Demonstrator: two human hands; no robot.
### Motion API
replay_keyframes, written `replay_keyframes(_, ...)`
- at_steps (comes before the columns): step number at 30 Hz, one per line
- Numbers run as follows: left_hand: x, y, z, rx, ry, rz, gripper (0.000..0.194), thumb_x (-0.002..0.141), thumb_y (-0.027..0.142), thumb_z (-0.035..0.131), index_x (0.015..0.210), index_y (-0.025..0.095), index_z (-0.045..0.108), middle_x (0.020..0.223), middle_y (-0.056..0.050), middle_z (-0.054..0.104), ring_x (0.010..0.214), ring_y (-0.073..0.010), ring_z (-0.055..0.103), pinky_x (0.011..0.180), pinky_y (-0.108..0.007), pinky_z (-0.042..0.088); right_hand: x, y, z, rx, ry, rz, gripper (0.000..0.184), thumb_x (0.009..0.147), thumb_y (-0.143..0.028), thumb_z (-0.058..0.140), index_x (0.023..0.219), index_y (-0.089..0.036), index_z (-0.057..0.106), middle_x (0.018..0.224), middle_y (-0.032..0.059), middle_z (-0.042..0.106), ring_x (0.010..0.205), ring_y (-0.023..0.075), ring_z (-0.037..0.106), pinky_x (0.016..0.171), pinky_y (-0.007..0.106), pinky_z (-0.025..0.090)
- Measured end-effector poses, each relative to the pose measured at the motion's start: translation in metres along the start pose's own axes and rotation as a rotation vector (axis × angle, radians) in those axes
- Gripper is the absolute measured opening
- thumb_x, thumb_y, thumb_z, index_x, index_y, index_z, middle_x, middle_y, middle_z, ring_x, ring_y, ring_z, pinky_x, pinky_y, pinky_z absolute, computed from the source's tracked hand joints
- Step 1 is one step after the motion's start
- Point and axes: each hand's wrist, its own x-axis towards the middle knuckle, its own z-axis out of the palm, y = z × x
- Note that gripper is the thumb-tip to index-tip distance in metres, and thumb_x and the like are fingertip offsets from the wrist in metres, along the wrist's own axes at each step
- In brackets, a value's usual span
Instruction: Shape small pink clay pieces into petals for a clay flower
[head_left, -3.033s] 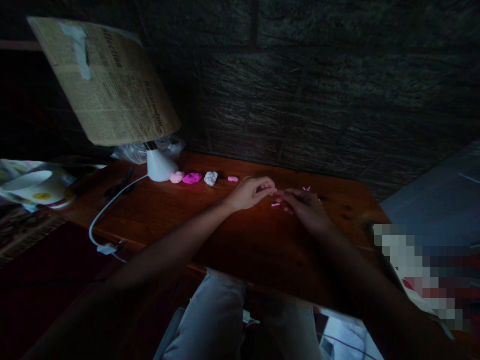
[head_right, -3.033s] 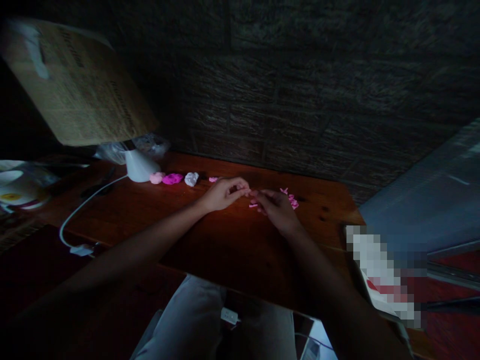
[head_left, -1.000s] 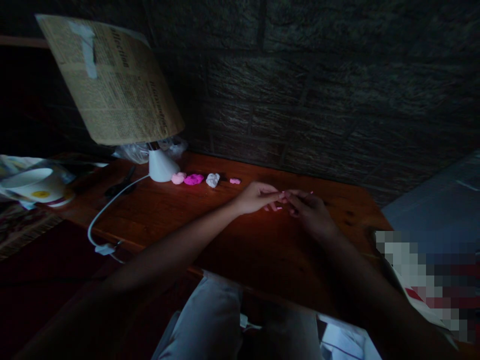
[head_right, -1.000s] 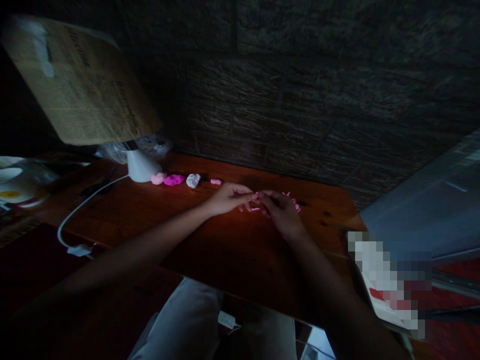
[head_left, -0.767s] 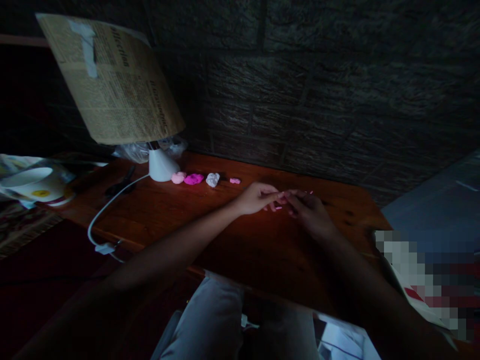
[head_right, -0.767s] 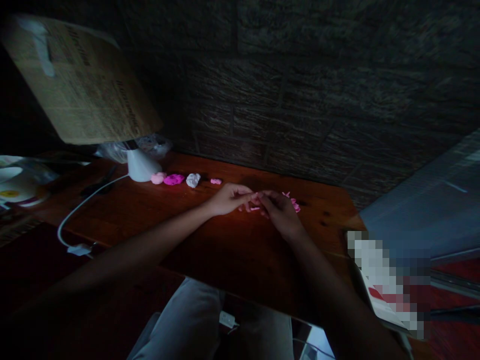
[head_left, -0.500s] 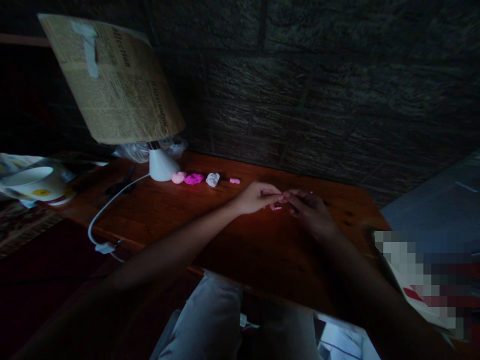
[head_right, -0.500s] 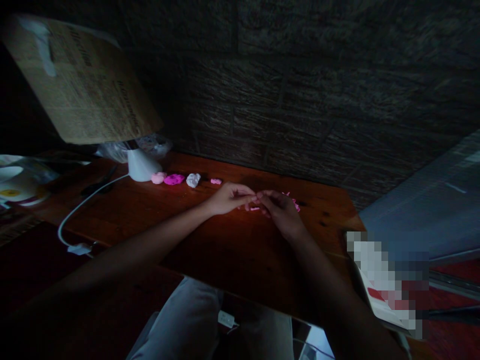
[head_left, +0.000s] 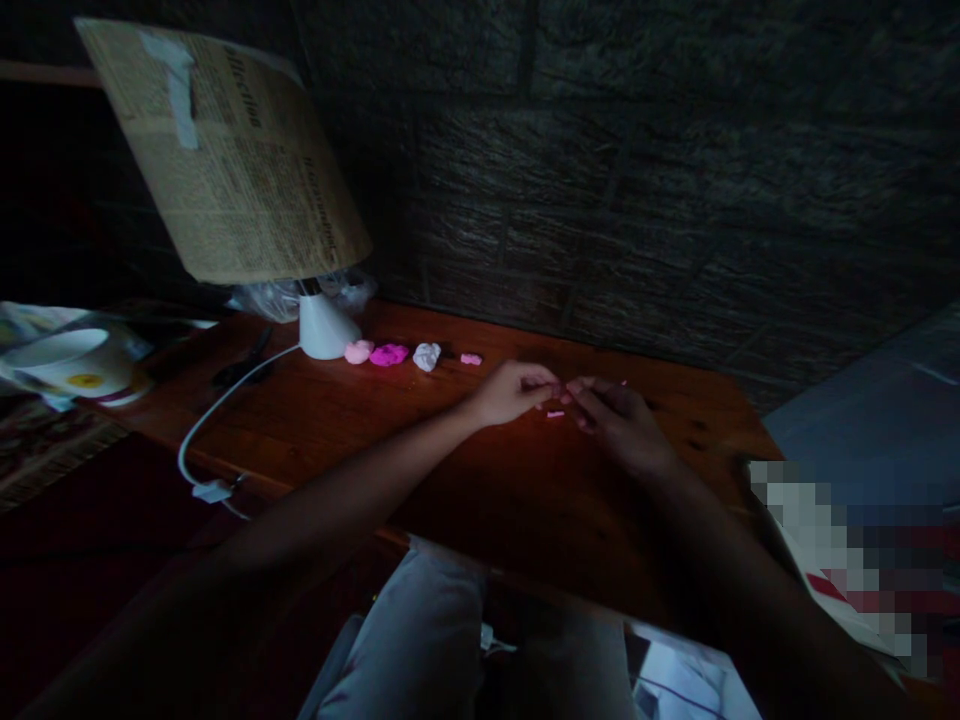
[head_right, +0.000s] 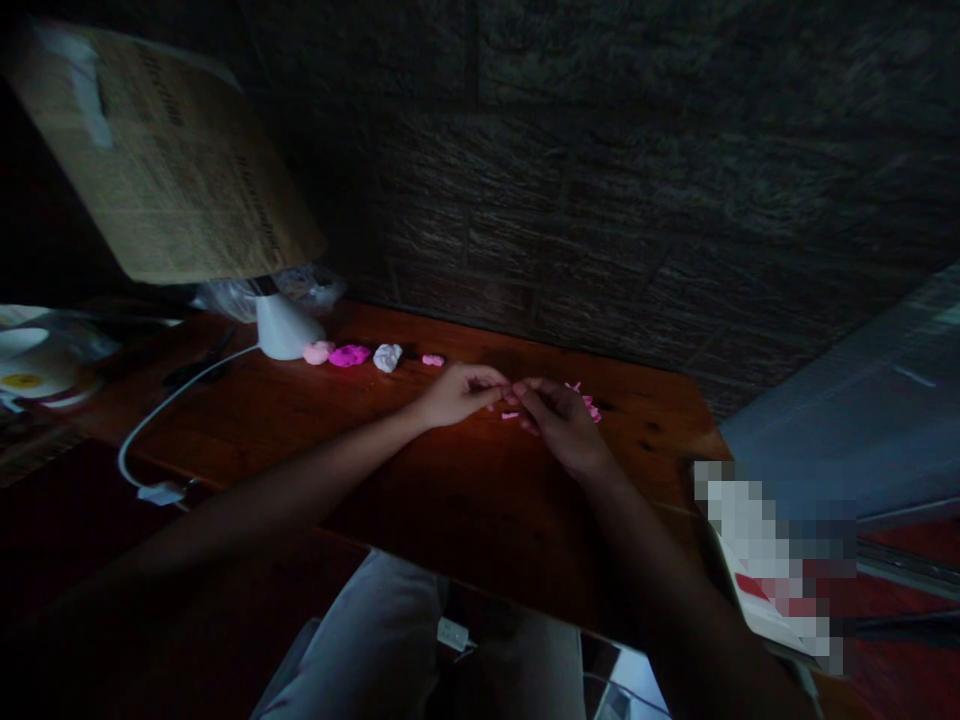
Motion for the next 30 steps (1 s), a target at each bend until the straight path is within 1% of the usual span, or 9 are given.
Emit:
replay_keyframes(4,-0.0006,0.0000,0.0012,0.028,-0.010,0.010,0.013,0.090,0.014,0.060,0.090,0.012,0.072,0.087,-0.007,0.077,0.069,-0.0093,0.067,0.066,-0.021,0.053,-0.0016,-0.0008,0.0000,-0.065,-0.021,-0.044,0.048,0.079,-0.068,0.070,0.081,-0.020,0.066,0.063,-0.0037,0.052,0.054,0.0101,0.042,0.051,0.025,0.034)
replay_keyframes(8,-0.0006,-0.0013,0.0019,0.046,0.021,0.037,0.011,0.089,0.013,0.062,0.089,0.011,0.072,0.087,-0.007,0.077,0.076,-0.0113,0.070,0.071,-0.023,0.054,-0.0019,-0.0012,-0.0017,-0.136,-0.037,-0.098,0.049,0.085,-0.069,0.063,0.080,-0.020,0.063,0.061,-0.0033,0.052,0.055,0.0115,0.044,0.052,0.027,0.036)
replay_keyframes(10,-0.0005,-0.0020,0.0019,0.050,0.034,0.045,0.011,0.088,0.014,0.062,0.090,0.011,0.073,0.088,-0.008,0.077,0.077,-0.0116,0.070,0.072,-0.023,0.054,-0.0019,-0.0024,-0.0027,-0.157,-0.035,-0.122,0.049,0.085,-0.070,0.062,0.079,-0.021,0.062,0.061,-0.0025,0.053,0.055,0.0121,0.046,0.054,0.028,0.037)
replay_keyframes(15,-0.0005,-0.0028,0.0022,0.075,0.061,0.032,0.010,0.086,0.016,0.066,0.089,0.012,0.074,0.086,-0.007,0.077,0.075,-0.0126,0.070,0.071,-0.025,0.053,-0.0035,-0.0071,-0.0015,-0.146,0.066,-0.151,0.047,0.082,-0.070,0.067,0.077,-0.023,0.062,0.068,-0.0006,0.058,0.062,0.0142,0.051,0.060,0.030,0.042)
replay_keyframes(18,-0.0006,-0.0024,0.0026,0.071,0.062,0.026,0.010,0.085,0.019,0.068,0.088,0.013,0.075,0.085,-0.007,0.078,0.075,-0.0128,0.070,0.070,-0.025,0.054,-0.0038,-0.0066,0.0004,-0.131,0.088,-0.144,0.044,0.081,-0.067,0.069,0.076,-0.023,0.065,0.069,0.0002,0.061,0.063,0.0149,0.052,0.062,0.030,0.043)
replay_keyframes(21,-0.0004,-0.0022,0.0024,0.056,0.067,0.025,0.009,0.086,0.020,0.069,0.089,0.013,0.074,0.086,-0.007,0.078,0.075,-0.0124,0.070,0.071,-0.025,0.054,-0.0024,-0.0032,0.0007,-0.083,0.100,-0.116,0.039,0.076,-0.061,0.076,0.076,-0.023,0.068,0.071,0.0005,0.064,0.064,0.0146,0.053,0.061,0.030,0.043)
replay_keyframes(24,-0.0002,-0.0022,0.0022,0.063,0.079,0.017,0.010,0.086,0.019,0.069,0.090,0.013,0.075,0.088,-0.007,0.078,0.077,-0.0126,0.070,0.073,-0.025,0.055,-0.0009,-0.0016,-0.0010,-0.029,0.177,-0.076,0.034,0.070,-0.054,0.082,0.081,-0.022,0.072,0.075,0.0013,0.069,0.064,0.0137,0.053,0.060,0.029,0.042)
replay_keyframes(27,-0.0003,-0.0020,0.0027,0.081,0.090,0.013,0.010,0.085,0.021,0.072,0.090,0.013,0.075,0.087,-0.007,0.078,0.077,-0.0129,0.070,0.073,-0.026,0.055,-0.0001,-0.0031,-0.0031,0.062,0.281,-0.035,0.042,0.063,-0.049,0.088,0.093,-0.024,0.072,0.086,0.0026,0.074,0.070,0.0152,0.060,0.062,0.029,0.045)
replay_keyframes(30,-0.0005,-0.0019,0.0034,0.076,0.096,0.022,0.010,0.084,0.022,0.073,0.088,0.014,0.075,0.087,-0.006,0.078,0.076,-0.0127,0.070,0.073,-0.026,0.055,0.0003,-0.0038,-0.0046,0.088,0.305,-0.013,0.045,0.060,-0.049,0.089,0.095,-0.025,0.073,0.087,0.0026,0.075,0.074,0.0161,0.063,0.063,0.029,0.046)
